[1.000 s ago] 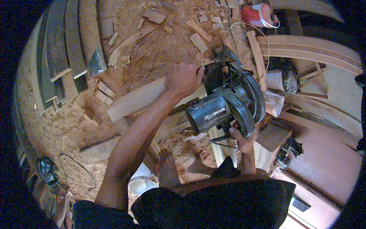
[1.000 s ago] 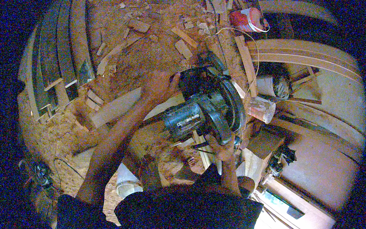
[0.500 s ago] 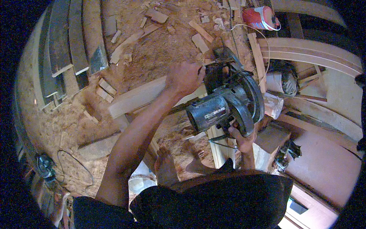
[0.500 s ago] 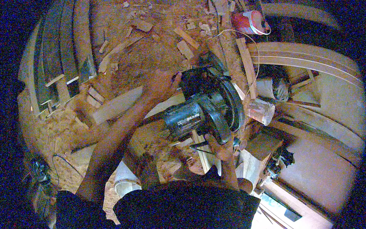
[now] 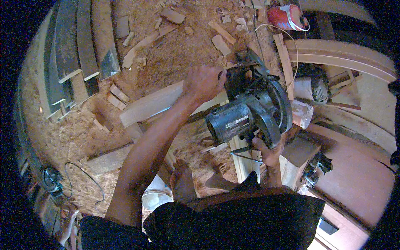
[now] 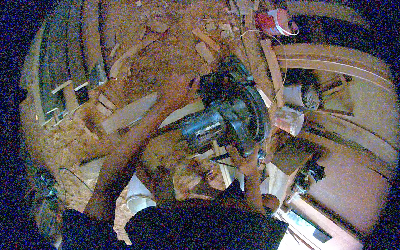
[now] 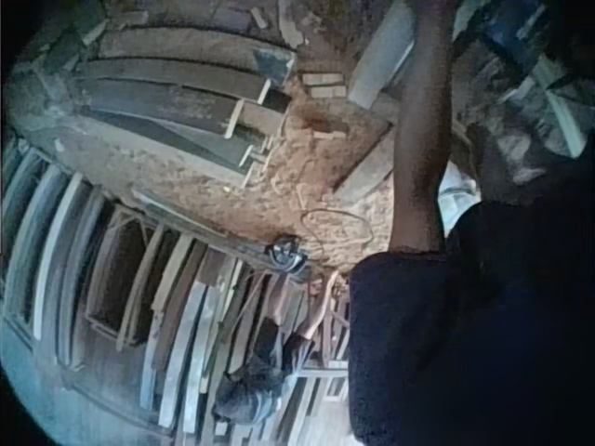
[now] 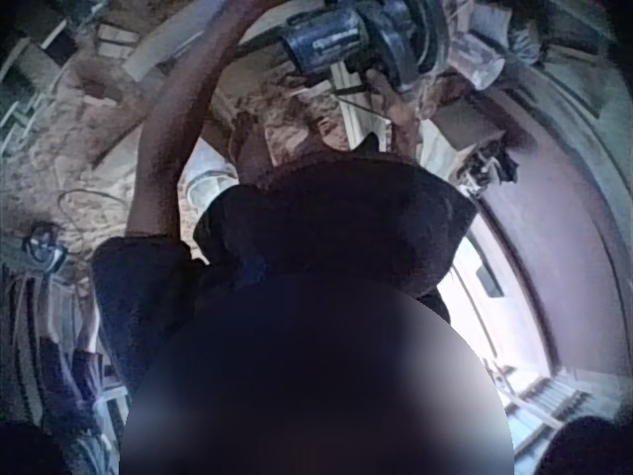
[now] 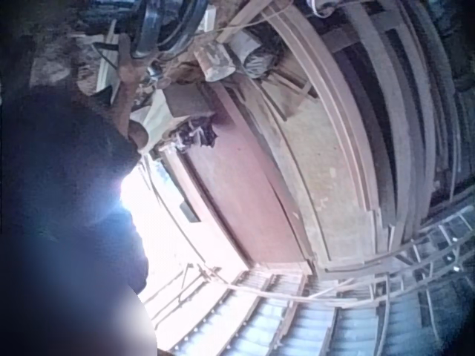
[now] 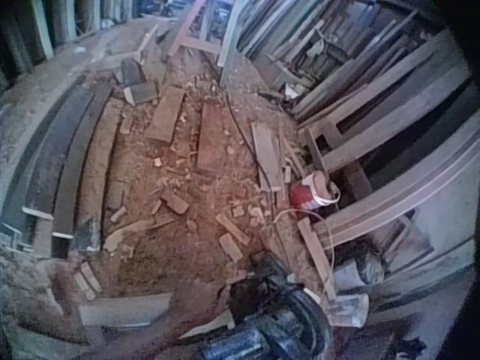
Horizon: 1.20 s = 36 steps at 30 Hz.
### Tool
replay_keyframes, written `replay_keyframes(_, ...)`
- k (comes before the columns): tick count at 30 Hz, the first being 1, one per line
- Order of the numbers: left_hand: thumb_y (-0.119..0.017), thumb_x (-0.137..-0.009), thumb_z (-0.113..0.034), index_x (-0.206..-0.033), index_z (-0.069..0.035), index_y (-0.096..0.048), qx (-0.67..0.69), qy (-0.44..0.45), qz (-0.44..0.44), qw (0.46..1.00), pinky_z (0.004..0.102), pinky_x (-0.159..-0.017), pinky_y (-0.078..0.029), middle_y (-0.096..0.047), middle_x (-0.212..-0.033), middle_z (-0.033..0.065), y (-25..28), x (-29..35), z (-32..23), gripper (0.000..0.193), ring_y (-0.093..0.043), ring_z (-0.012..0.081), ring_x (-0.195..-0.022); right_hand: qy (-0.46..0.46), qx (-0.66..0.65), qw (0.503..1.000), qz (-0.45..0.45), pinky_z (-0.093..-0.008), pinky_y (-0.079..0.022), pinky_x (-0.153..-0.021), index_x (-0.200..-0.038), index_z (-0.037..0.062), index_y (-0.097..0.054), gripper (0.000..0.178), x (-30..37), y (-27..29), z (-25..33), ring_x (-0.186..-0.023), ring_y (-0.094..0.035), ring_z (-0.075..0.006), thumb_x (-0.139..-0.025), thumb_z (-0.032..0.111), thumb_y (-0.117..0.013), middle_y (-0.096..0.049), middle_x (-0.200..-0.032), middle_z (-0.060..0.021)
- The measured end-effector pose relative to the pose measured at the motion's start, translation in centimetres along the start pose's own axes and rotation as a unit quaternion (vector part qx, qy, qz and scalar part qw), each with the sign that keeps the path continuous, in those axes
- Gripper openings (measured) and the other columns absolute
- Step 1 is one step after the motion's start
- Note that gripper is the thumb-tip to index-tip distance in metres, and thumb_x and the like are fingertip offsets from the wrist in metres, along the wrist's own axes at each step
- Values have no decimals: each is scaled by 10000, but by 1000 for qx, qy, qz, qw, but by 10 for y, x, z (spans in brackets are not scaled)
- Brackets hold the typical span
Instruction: The person uses a circular saw to cut a wooden frame in a workshop. They position the frame, make several cuts, and adjust the wood between cuts.
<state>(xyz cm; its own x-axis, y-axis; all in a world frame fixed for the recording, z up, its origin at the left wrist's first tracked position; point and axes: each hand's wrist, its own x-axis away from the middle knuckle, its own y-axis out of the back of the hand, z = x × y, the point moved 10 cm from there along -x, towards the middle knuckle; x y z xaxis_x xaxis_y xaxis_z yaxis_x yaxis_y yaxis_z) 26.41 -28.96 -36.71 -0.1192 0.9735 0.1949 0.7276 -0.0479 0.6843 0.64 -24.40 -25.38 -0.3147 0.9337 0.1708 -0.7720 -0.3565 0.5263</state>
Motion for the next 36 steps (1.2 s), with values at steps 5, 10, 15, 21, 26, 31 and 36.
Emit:
replay_keyframes(5, -515, -950, -358, -1100, -89, -640, -19, -6, -47, 999, 557, -679, -545, -671, -758, 250, 11, 0, -5, 333, -670, 436, -720, -57, 1, 998, 30, -298, -509, -661, -1225, 12, -576, 542, 1, -2, -9, -782, -611, -147, -724, 12, -783, -641, -919, -46)
replay_keyframes(10, -518, -950, -336, -1091, -91, -647, 14, 5, -62, 998, 553, -693, -553, -674, -763, 245, 16, 4, -3, 312, -675, 431, -720, -19, 10, 999, 26, -285, -499, -639, -1217, 18, -579, 532, -2, -1, -3, -754, -598, -136, -724, -8, -778, -623, -888, -30)
replay_keyframes(15, -514, -949, -338, -973, -78, -691, 0, 3, -30, 1000, 541, -701, -552, -689, -792, 219, 9, 1, -4, 315, -684, 408, -739, -67, -59, 996, 22, -272, -496, -634, -1175, 27, -586, 480, 1, -2, -17, -747, -589, -122, -738, -28, -776, -612, -872, -22)
replay_keyframes(21, -511, -952, -325, -966, -76, -685, 9, 13, -43, 999, 530, -684, -555, -687, -768, 214, 14, 3, -4, 305, -684, 404, -718, -69, -59, 996, 11, -262, -492, -608, -1131, 34, -592, 406, 4, 1, -23, -697, -584, -121, -767, -44, -755, -612, -867, -20)
replay_keyframes(26, -507, -956, -320, -973, -69, -660, 42, 2, -57, 997, 531, -660, -556, -679, -739, 218, 20, 3, -6, 295, -682, 410, -696, -52, -32, 997, 47, -260, -484, -595, -1172, 26, -576, 439, 2, -3, -22, -689, -588, -123, -773, -56, -739, -615, -849, -31)
replay_keyframes(31, -511, -961, -322, -963, -66, -652, 43, 3, -72, 996, 532, -651, -556, -674, -725, 223, 23, 5, -5, 292, -679, 415, -685, -56, -82, 995, 33, -262, -477, -591, -1229, 21, -544, 498, 2, -4, -23, -691, -583, -123, -774, -64, -727, -610, -844, -35)
replay_keyframes(36, -522, -958, -315, -916, -63, -665, 16, 15, -50, 999, 533, -678, -554, -677, -763, 236, 18, 2, -5, 293, -682, 412, -724, -41, -49, 997, 31, -260, -470, -594, -1264, 23, -528, 540, 1, -3, -21, -718, -569, -116, -770, -61, -727, -603, -884, -33)
